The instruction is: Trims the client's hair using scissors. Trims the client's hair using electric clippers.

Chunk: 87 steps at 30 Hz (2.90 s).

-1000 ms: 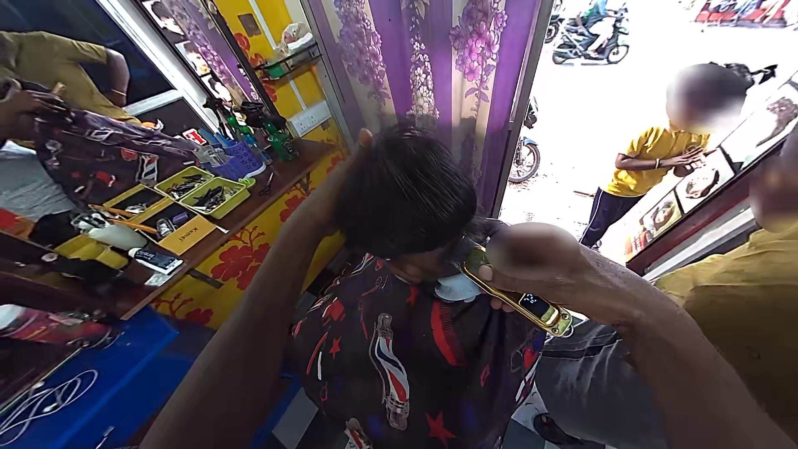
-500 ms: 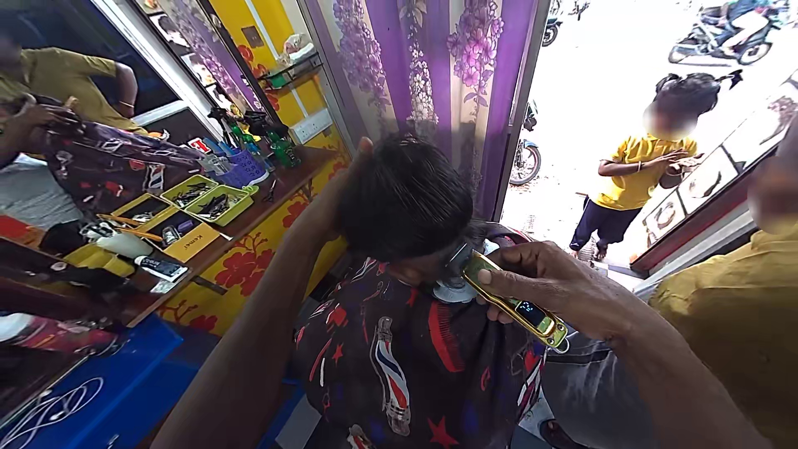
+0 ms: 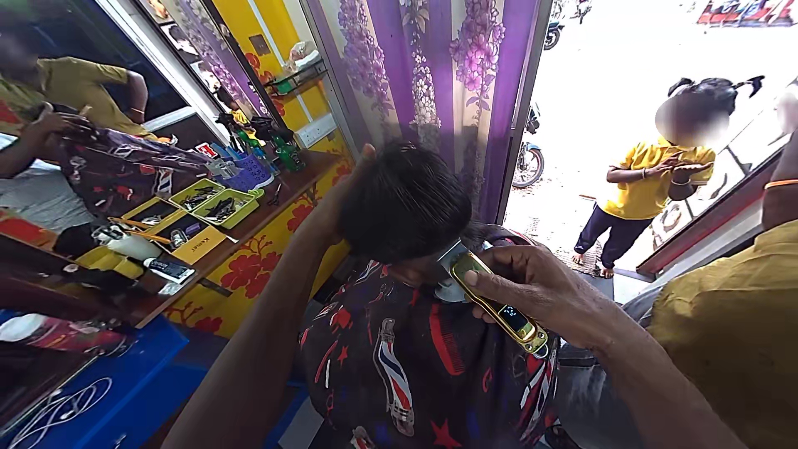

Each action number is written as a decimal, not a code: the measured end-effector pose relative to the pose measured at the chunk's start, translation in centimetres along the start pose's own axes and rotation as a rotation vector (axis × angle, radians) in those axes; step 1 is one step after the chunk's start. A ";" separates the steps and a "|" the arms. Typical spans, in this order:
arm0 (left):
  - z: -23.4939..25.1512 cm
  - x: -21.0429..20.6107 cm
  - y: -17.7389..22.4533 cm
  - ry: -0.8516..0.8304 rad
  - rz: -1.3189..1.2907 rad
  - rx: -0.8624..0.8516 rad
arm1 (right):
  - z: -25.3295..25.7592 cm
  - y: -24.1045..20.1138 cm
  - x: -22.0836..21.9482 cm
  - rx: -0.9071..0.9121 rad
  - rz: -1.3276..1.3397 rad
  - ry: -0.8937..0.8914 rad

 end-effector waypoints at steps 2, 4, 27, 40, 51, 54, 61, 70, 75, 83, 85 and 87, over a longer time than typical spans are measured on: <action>0.0 0.2 -0.1 0.019 0.009 0.011 | 0.1 -0.3 -0.1 0.033 0.000 0.017; 0.0 0.2 -0.2 0.020 0.004 0.020 | -0.1 -0.1 -0.2 0.019 -0.006 0.032; -0.4 0.8 -0.6 0.061 0.001 0.039 | -0.3 1.5 -1.8 -0.039 -0.028 0.110; -0.7 0.9 -0.9 0.071 -0.003 0.046 | -0.6 3.6 -4.6 -0.074 -0.045 0.173; -0.7 1.4 -1.5 0.087 -0.002 0.053 | -1.0 2.5 -3.8 -0.103 -0.152 0.050; -0.4 1.3 -1.7 0.041 -0.026 0.040 | -1.4 2.2 -2.2 -0.197 -0.395 0.004; -0.4 1.4 -1.3 0.080 0.045 0.019 | -0.3 -1.0 1.1 -0.324 -0.816 -0.029; -0.2 1.7 -1.9 0.071 -0.024 0.017 | 0.5 -0.1 0.1 -0.186 -0.613 0.057; 0.0 1.8 -2.2 0.060 -0.018 0.019 | 0.4 0.4 -0.3 -0.150 -0.553 0.100; 0.0 1.7 -2.1 0.071 -0.021 0.020 | 0.6 1.3 -1.0 -0.089 -0.213 0.123; -0.1 1.6 -2.1 0.074 -0.021 0.023 | 0.6 1.4 -1.2 -0.085 -0.131 0.126; -0.2 1.7 -2.1 0.072 -0.006 0.017 | 0.4 1.8 -1.3 -0.111 -0.130 0.119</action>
Point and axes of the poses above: each hand's wrist, its own z-axis towards the middle knuckle, its own x-axis out of the back of the hand, y = z × x, the point moved 9 cm from there along z, towards the middle knuckle, and after that the axes turned 7 degrees about x, right-handed, at the moved point
